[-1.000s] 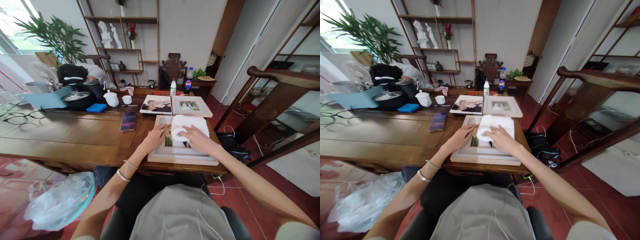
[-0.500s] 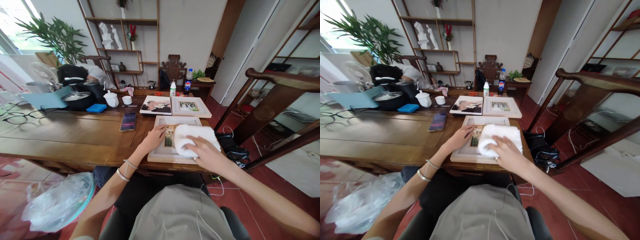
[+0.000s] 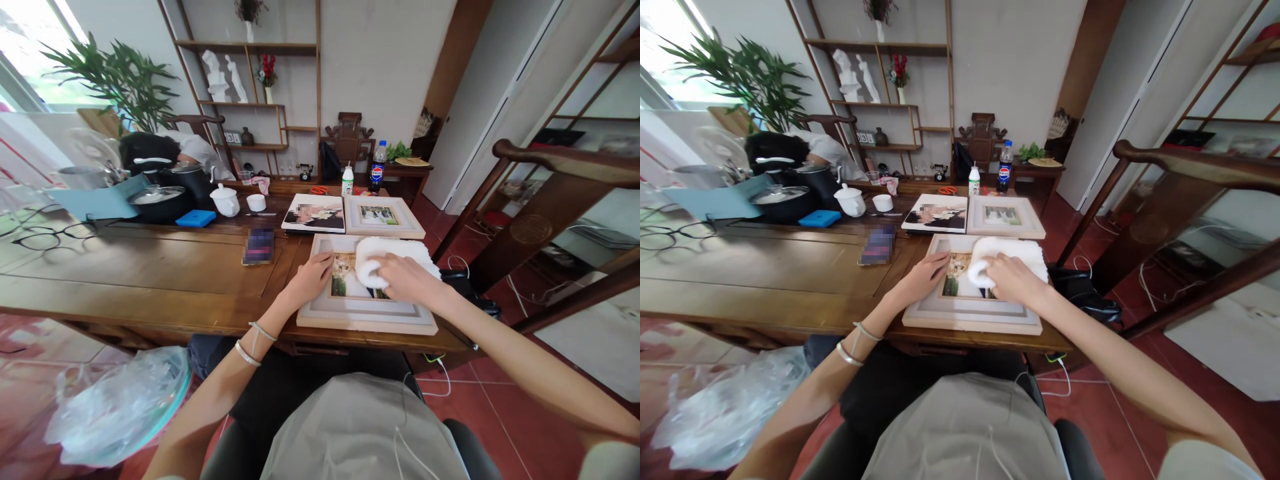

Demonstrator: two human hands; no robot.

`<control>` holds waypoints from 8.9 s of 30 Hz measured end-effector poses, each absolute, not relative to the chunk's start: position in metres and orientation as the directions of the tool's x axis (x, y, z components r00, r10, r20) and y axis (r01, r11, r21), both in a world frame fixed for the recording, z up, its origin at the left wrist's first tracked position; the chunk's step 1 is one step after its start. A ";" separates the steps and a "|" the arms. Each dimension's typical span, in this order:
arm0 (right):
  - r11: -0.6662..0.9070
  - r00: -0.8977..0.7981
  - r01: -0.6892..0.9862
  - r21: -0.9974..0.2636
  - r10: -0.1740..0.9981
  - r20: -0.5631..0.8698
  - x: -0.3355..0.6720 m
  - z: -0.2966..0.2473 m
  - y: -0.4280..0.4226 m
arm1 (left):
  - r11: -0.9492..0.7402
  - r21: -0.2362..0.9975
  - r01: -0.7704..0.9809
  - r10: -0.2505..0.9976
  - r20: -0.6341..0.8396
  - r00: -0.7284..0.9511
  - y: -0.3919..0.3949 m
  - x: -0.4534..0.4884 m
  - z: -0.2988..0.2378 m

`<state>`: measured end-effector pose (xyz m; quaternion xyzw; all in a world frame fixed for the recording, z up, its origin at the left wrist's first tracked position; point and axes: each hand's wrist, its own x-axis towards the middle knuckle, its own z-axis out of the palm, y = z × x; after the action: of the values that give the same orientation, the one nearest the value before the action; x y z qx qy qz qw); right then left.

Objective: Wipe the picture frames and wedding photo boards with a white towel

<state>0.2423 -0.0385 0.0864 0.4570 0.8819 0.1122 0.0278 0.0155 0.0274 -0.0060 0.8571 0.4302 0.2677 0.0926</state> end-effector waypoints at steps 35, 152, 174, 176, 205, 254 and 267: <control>0.681 -0.681 0.729 -0.067 0.732 0.029 0.241 0.083 -0.127 | -0.623 0.377 0.685 0.778 0.391 0.492 0.027 0.017 -0.004; 0.578 -0.582 0.813 -0.072 0.812 -0.041 0.227 0.093 -0.118 | -0.615 0.387 0.687 0.786 0.375 0.492 0.030 0.018 -0.006; 0.620 -0.636 0.769 0.157 0.767 0.085 0.210 0.063 -0.034 | -0.626 0.392 0.675 0.778 0.383 0.499 0.029 0.019 -0.004; 0.652 -0.660 0.750 0.117 0.748 0.066 0.201 0.069 -0.064 | -0.627 0.394 0.672 0.777 0.383 0.500 0.027 0.018 -0.003; 0.725 -0.737 0.676 0.135 0.661 0.138 0.185 0.062 0.037 | -0.599 0.403 0.692 0.799 0.352 0.487 0.027 0.018 0.000; 0.512 -0.588 0.803 0.306 0.766 0.259 0.282 0.046 0.019 | -0.615 0.378 0.692 0.786 0.370 0.496 0.024 0.018 0.000; 0.603 -0.615 0.762 0.237 0.788 -0.028 0.248 0.081 -0.064 | -0.590 0.413 0.694 0.806 0.359 0.472 0.025 0.019 -0.001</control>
<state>0.2482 -0.0642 0.0809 0.4340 0.8929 0.1012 0.0649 0.0192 0.0253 -0.0012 0.8513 0.4403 0.2653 0.1055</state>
